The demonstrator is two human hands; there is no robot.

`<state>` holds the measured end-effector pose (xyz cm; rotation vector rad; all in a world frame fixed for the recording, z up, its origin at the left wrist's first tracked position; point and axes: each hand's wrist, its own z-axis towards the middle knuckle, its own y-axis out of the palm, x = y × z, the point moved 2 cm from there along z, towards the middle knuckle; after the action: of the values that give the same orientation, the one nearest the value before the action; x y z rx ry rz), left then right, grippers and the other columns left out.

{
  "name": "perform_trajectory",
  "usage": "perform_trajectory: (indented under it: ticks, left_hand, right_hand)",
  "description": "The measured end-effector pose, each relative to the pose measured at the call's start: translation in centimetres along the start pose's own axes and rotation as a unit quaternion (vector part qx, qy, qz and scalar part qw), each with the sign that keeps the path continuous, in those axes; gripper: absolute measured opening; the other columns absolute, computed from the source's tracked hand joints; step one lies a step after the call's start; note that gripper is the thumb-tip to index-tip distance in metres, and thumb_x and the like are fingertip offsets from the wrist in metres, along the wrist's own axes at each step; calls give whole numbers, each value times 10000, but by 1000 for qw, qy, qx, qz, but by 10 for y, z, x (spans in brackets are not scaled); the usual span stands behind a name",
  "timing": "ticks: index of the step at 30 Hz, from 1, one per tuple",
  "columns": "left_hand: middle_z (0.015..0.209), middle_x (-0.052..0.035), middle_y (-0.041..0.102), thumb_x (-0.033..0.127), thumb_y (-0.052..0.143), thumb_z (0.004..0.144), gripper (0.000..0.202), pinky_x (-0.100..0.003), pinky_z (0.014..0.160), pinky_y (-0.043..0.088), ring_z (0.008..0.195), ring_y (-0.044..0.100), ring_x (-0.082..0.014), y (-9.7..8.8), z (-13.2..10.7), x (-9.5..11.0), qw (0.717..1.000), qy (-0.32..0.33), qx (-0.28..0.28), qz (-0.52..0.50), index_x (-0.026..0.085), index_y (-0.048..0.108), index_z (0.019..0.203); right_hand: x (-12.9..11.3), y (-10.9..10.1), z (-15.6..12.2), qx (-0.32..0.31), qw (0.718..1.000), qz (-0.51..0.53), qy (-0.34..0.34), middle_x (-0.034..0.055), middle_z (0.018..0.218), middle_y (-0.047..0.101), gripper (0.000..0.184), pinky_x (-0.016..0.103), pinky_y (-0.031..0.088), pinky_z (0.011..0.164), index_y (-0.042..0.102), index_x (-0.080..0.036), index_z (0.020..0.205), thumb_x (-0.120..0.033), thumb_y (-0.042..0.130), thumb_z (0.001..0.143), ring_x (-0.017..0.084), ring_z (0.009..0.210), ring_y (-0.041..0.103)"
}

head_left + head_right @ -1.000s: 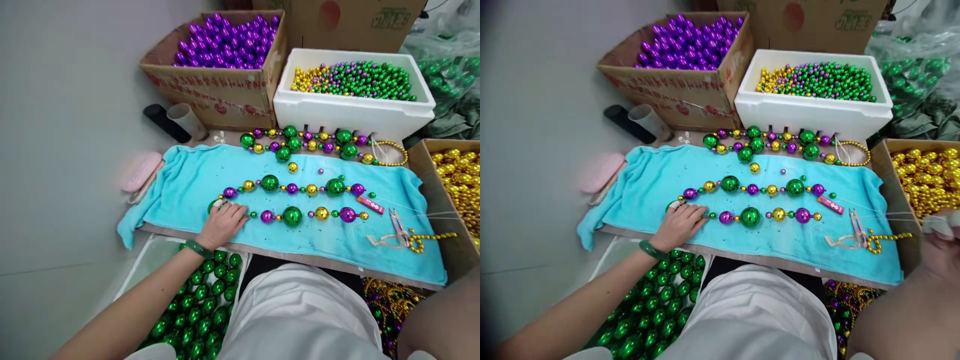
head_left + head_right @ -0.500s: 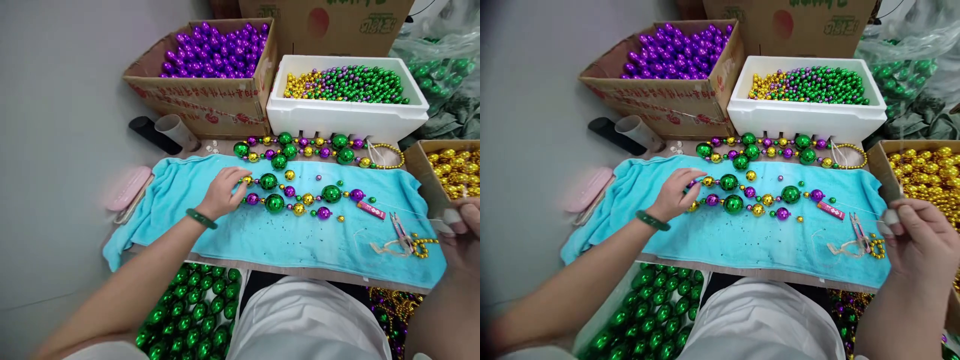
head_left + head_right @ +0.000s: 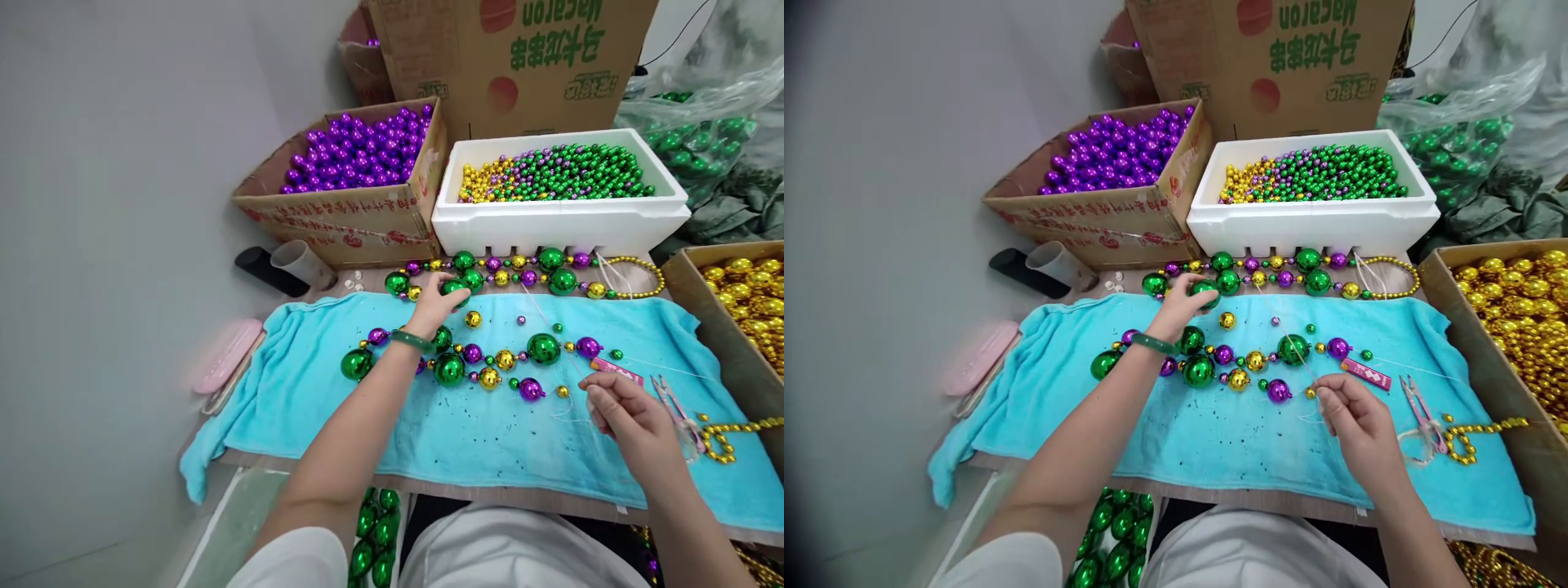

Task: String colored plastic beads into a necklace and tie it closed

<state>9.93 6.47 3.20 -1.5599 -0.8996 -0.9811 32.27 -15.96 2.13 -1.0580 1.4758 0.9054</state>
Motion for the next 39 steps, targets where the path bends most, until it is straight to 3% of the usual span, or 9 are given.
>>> perform_trajectory:
  ticks: [1, 4, 8, 12, 21, 30, 35, 39]
  left_hand:
    - [999, -74, 645, 372, 644, 707, 323, -402, 849, 528, 931, 641, -220, 1, -9, 4, 991, -32, -12, -128, 191, 532, 949]
    - [888, -39, 652, 355, 618, 747, 223, -352, 805, 558, 847, 659, -175, 10, -36, 19, 914, -99, -48, -390, 190, 517, 859]
    - [828, -18, 656, 310, 608, 784, 162, -294, 735, 568, 812, 666, -162, 22, -58, 31, 849, -144, -57, -505, 190, 543, 870]
    - [826, -37, 664, 323, 594, 810, 171, -276, 699, 565, 832, 668, -174, 25, -65, 35, 819, -171, -63, -544, 173, 570, 888]
    - [813, -53, 654, 290, 624, 792, 156, -278, 684, 546, 860, 660, -199, 20, -72, 38, 806, -172, -47, -565, 153, 573, 845]
    - [986, 4, 589, 172, 777, 634, 490, -312, 827, 489, 896, 601, -141, 43, -99, 38, 885, -13, -17, -466, 226, 501, 1035]
    - [975, 13, 576, 180, 784, 636, 497, -268, 829, 458, 871, 571, -111, 47, -107, 40, 896, 7, -20, -444, 227, 507, 1046]
    - [993, 4, 581, 185, 759, 677, 452, -268, 805, 458, 887, 586, -120, 46, -105, 40, 885, -3, -37, -465, 232, 501, 1045]
  right_hand:
    - [3, 3, -1, -2, 1000, -1, 1, -26, 542, 469, 217, 221, 316, 411, 657, -203, 874, -409, 648, 806, 107, 474, 408]
    - [8, 15, -5, -31, 999, -21, -10, -28, 555, 457, 202, 228, 309, 430, 656, -204, 864, -400, 631, 819, 108, 489, 394]
    - [13, 29, -11, -75, 995, -58, -20, -30, 568, 437, 212, 230, 292, 451, 651, -199, 860, -401, 587, 850, 107, 508, 375]
    - [18, 31, -14, -81, 994, -64, -21, -29, 580, 436, 231, 228, 285, 458, 640, -186, 886, -404, 565, 867, 105, 521, 375]
    - [18, 32, -14, -85, 994, -65, -20, -27, 591, 442, 269, 222, 287, 457, 634, -166, 881, -424, 559, 867, 91, 518, 377]
    - [22, 38, -9, -59, 996, -55, -24, -26, 588, 447, 280, 232, 302, 465, 629, -172, 876, -442, 555, 866, 95, 519, 380]
    - [29, 38, -4, -36, 998, -49, -31, -33, 580, 431, 269, 235, 307, 473, 625, -178, 863, -437, 556, 867, 95, 522, 384]
    - [33, 36, -3, -43, 998, -34, -35, -36, 583, 437, 254, 231, 315, 476, 622, -180, 869, -427, 563, 867, 91, 523, 390]
